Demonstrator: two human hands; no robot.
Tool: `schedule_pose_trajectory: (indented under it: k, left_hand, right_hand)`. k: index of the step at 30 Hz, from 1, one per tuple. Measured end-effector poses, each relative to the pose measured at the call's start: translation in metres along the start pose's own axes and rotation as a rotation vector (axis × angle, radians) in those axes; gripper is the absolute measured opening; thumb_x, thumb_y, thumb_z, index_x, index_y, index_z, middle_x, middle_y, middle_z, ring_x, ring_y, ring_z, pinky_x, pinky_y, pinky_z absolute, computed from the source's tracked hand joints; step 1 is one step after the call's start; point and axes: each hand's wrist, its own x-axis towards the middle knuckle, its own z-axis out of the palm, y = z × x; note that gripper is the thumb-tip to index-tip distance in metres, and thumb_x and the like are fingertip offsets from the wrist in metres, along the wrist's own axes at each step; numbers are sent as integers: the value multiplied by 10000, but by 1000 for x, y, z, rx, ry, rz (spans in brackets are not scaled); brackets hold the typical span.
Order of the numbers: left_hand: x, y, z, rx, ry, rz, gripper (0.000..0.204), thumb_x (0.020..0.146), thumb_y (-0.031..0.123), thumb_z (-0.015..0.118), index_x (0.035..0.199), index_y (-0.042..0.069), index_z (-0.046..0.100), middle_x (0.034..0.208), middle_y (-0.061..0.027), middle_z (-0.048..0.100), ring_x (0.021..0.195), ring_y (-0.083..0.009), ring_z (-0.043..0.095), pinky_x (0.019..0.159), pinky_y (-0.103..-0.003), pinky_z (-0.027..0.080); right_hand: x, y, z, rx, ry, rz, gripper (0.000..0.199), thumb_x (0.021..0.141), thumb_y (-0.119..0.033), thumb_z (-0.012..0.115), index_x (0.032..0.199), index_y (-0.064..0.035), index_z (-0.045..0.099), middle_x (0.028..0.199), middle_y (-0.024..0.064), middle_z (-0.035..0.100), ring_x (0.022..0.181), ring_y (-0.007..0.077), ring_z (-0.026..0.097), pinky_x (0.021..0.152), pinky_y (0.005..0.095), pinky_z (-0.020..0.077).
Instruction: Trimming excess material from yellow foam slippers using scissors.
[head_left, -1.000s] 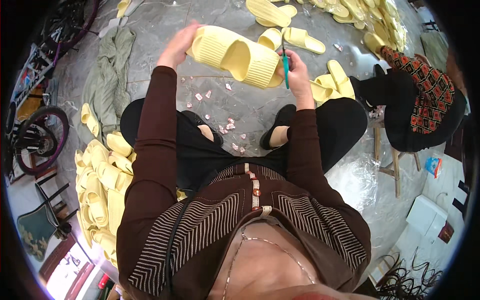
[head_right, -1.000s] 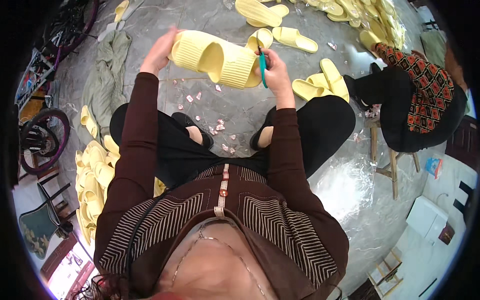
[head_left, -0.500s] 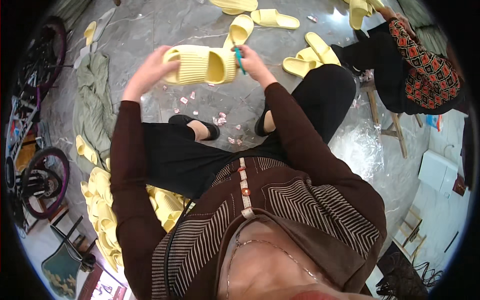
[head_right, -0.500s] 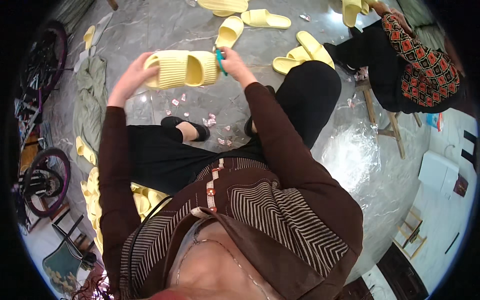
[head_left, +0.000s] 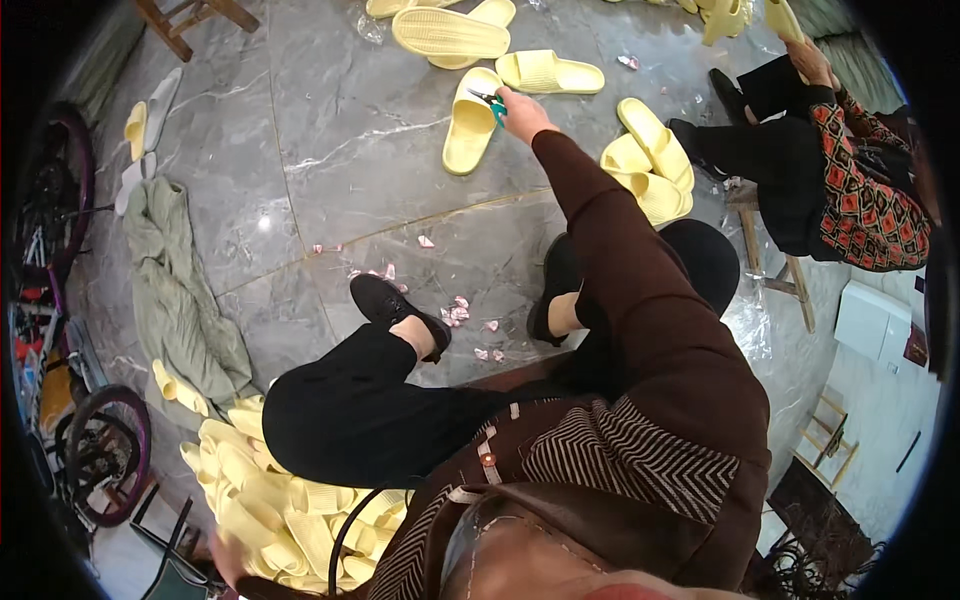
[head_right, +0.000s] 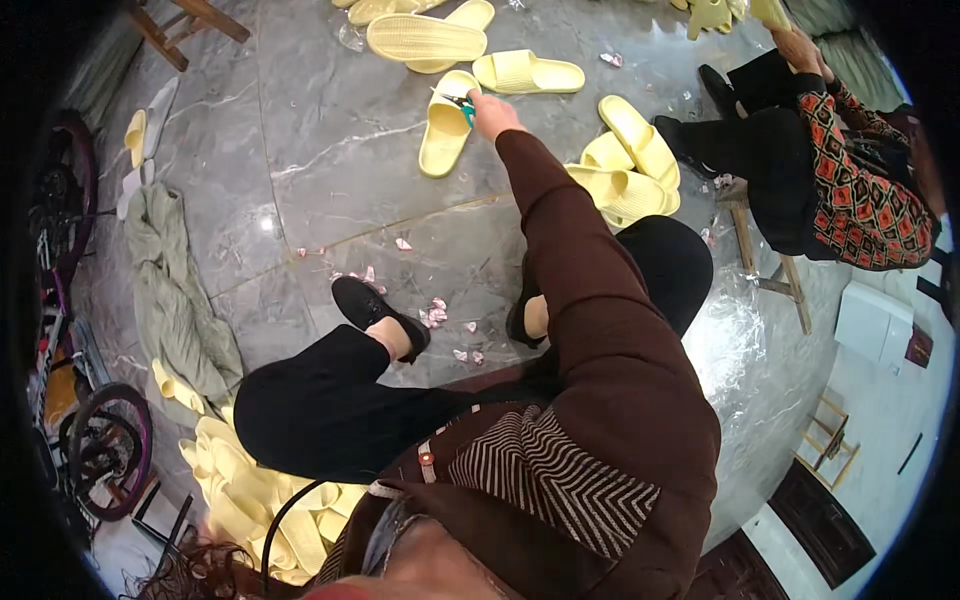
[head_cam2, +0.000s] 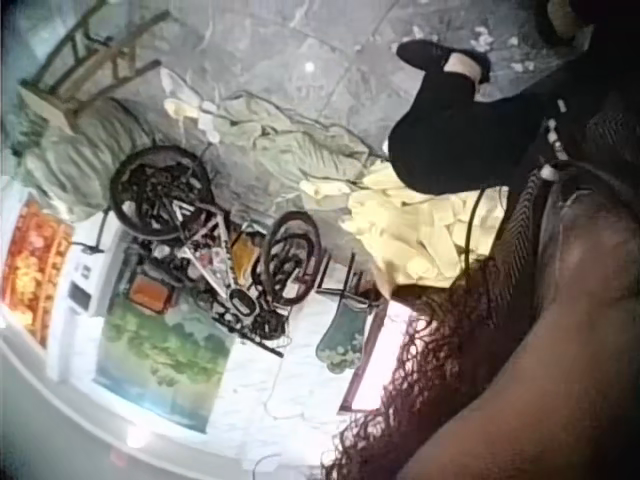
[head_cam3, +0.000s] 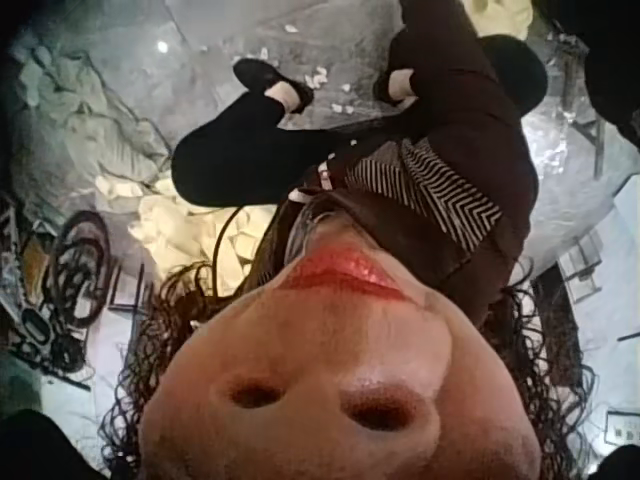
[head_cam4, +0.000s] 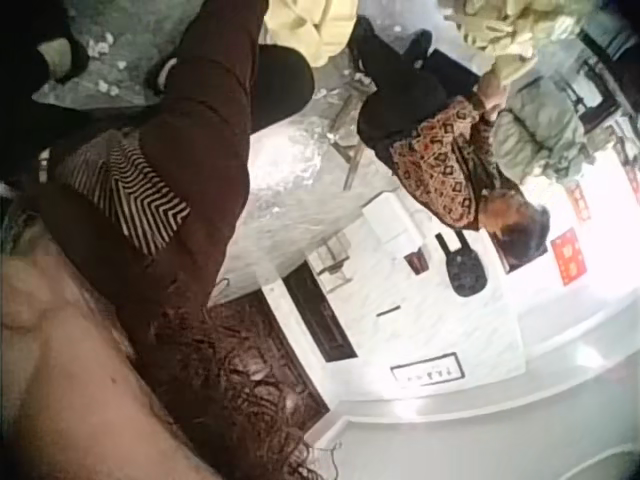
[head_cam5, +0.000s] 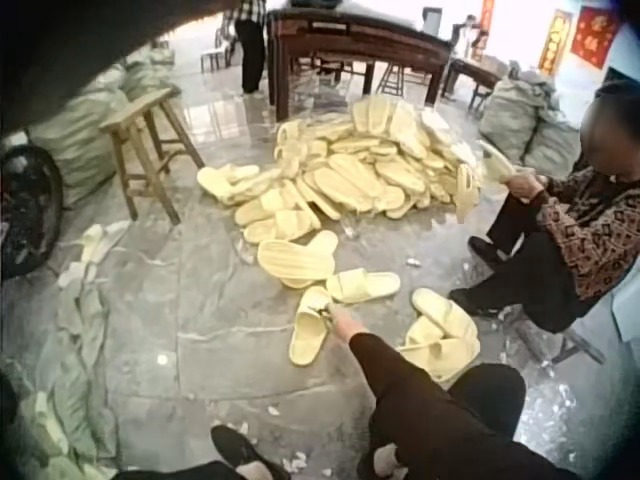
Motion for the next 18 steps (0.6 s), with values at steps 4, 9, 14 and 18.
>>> schedule_pose_trajectory:
  k: [4, 9, 14, 18]
  left_hand:
    - [-4, -31, 6, 86, 197, -276, 427, 812, 190, 493, 1189, -9, 458, 1161, -170, 509, 1049, -246, 497, 857, -321, 406]
    - [-16, -86, 16, 197, 448, -667, 383, 836, 186, 499, 1159, -19, 476, 1116, -219, 517, 1024, -296, 499, 832, -327, 416]
    - [59, 23, -13, -186, 707, 259, 434, 855, 178, 487, 1198, -75, 409, 1215, -192, 465, 1095, -271, 456, 921, -322, 344]
    - [87, 280, -7, -450, 377, 586, 317, 863, 153, 482, 1115, -38, 509, 1060, -104, 572, 965, -168, 523, 856, -259, 383]
  right_hand:
    - [3, 23, 5, -73, -146, 45, 303, 745, -155, 548, 1026, -63, 476, 895, 222, 582, 863, 385, 551, 711, 455, 438]
    - [-27, -17, 32, 76, -89, 76, 282, 740, -195, 543, 970, -35, 513, 897, 206, 597, 841, 352, 579, 714, 431, 452]
    - [-45, -76, 4, 344, -125, 188, 362, 690, -221, 593, 985, -15, 548, 878, 190, 611, 816, 327, 597, 703, 390, 467]
    - [-94, -99, -12, 375, -303, 95, 483, 651, -143, 652, 1078, 22, 499, 771, 128, 613, 645, 173, 592, 564, 296, 462]
